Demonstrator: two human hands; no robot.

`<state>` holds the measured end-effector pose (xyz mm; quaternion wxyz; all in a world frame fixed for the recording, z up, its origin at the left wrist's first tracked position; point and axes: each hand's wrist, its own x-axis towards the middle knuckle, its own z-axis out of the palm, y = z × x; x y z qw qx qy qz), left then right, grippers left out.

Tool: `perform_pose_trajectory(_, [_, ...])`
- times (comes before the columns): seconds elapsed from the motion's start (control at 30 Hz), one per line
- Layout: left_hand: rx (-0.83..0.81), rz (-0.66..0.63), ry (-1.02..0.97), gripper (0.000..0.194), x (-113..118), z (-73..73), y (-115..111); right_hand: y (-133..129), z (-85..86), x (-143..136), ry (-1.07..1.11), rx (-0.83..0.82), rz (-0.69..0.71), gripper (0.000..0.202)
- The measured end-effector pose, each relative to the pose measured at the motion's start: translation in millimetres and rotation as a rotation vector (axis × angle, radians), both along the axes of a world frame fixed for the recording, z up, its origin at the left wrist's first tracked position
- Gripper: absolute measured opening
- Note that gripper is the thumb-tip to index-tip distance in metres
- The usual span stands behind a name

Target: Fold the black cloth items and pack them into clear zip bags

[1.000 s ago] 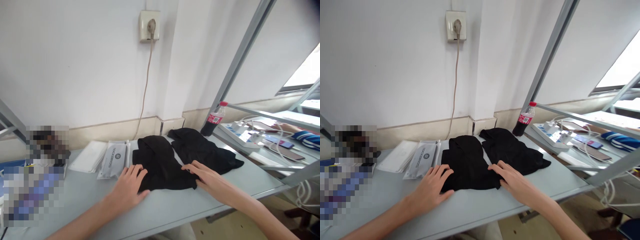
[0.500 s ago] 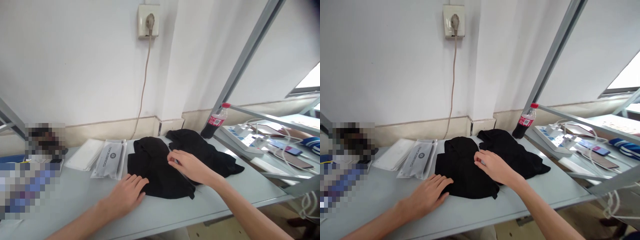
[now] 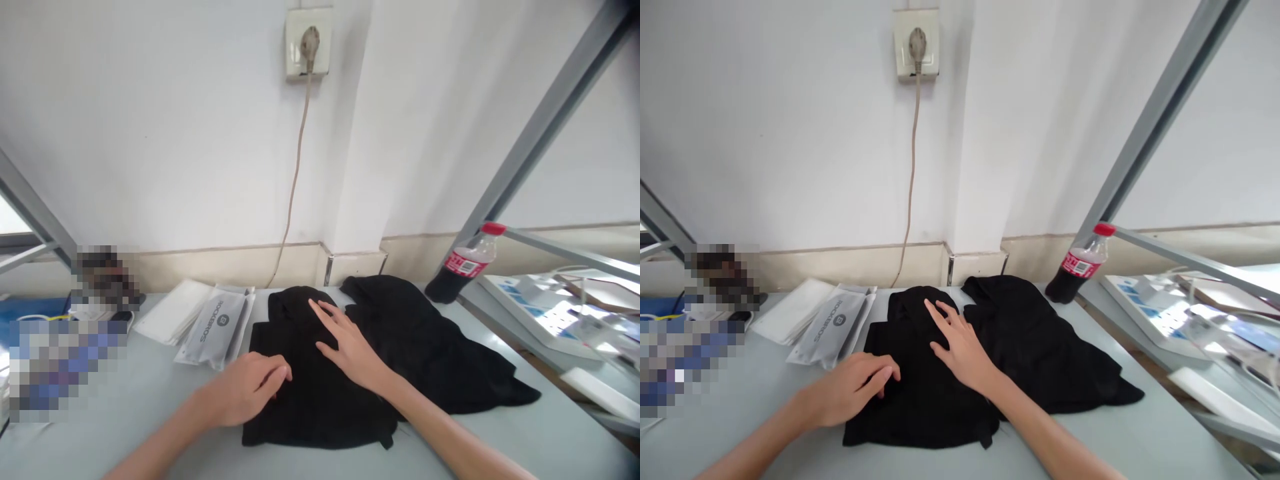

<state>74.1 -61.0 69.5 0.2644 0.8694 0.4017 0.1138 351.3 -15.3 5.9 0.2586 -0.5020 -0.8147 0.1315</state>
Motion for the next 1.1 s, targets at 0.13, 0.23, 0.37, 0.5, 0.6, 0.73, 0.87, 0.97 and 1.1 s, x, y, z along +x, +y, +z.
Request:
perform_pose_trajectory(0.13, [0.03,0.102,-0.051,0.035,3,-26.0,6,0,-13.5,1,0.023,0.033,-0.007,0.071])
perform_pose_trajectory(0.23, [0.2,0.069,-0.053,0.026,5,-41.5,6,1,-21.4,1,-0.036,0.05,-0.019,0.055])
perform_pose_trajectory(0.37, [0.304,0.002,0.01,0.019,6,-46.6,7,3,-28.8,0,-0.107,0.058,-0.036,0.05])
perform_pose_trajectory(0.5, [0.328,-0.064,0.062,0.057,3,-48.8,11,8,-34.0,-1,-0.191,0.09,-0.026,0.062])
perform_pose_trajectory(0.6, [0.326,-0.093,0.094,0.071,-3,-55.3,14,13,-36.1,-3,-0.247,0.11,-0.042,0.072])
perform_pose_trajectory(0.73, [0.339,-0.064,0.104,0.072,-8,-61.4,13,16,-34.9,-6,-0.303,0.086,-0.054,0.071])
perform_pose_trajectory(0.87, [0.329,-0.048,0.108,0.068,-8,-59.1,9,16,-32.4,-7,-0.329,0.054,-0.053,0.07])
perform_pose_trajectory(0.97, [0.334,-0.046,0.097,0.067,-7,-57.5,7,15,-32.5,-7,-0.324,0.067,-0.053,0.07])
perform_pose_trajectory(1.1, [0.341,-0.046,0.096,0.066,-8,-58.8,7,15,-32.5,-7,-0.321,0.062,-0.04,0.069])
